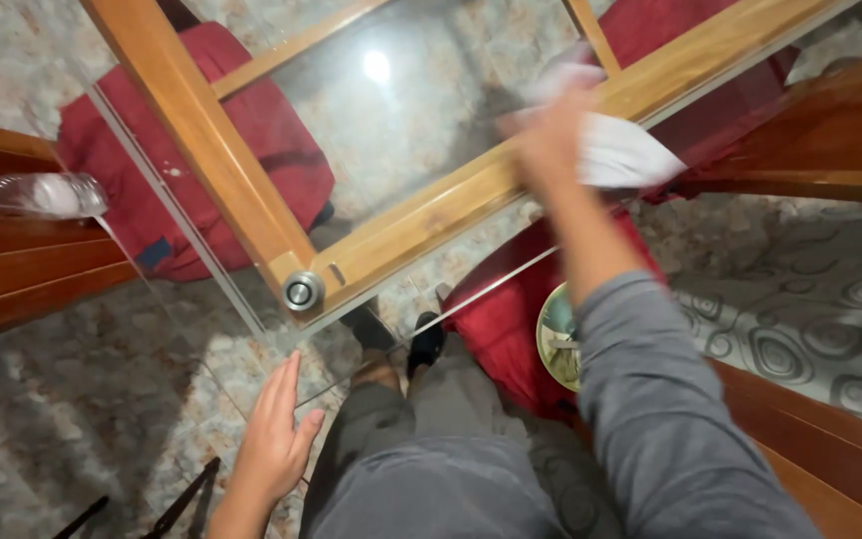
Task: The person wipes a glass-topped wooden table using a spray bottle and a white cloth. They spray cleaner onto the glass surface and wipe it repeatedly, moving around the table to cover different areas.
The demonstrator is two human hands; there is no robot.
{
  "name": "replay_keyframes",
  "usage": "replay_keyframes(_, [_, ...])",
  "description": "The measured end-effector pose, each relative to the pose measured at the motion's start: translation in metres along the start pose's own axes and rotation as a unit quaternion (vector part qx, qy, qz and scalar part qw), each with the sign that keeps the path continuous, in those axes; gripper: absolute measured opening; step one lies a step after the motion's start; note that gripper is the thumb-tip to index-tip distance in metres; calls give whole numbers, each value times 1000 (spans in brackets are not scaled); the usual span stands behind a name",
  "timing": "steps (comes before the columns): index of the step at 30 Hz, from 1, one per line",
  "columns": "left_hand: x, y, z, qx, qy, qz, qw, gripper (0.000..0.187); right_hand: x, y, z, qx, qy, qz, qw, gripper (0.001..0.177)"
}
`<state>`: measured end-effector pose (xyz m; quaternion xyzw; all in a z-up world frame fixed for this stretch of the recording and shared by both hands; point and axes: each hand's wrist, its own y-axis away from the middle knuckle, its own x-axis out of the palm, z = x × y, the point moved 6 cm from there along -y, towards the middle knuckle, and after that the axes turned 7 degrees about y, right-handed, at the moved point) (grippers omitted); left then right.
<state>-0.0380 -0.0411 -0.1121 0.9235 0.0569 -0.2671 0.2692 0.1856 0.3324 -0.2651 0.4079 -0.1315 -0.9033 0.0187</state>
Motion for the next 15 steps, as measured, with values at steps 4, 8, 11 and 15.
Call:
replay_keyframes(4, [-7,3,-13,10,-21,-22,999,63,90,198,67,-384,135,250,878,95])
replay_keyframes(8, [-25,16,-24,15,-16,-57,998,64,54,327,92,-544,25,234,805,62])
replay_keyframes(11, [-32,24,-21,-9,-3,-76,997,62,48,276,80,-542,36,250,802,48])
replay_keyframes(15, [-19,31,-1,-77,-14,-76,994,64,17,150,3,-444,220,103,862,65])
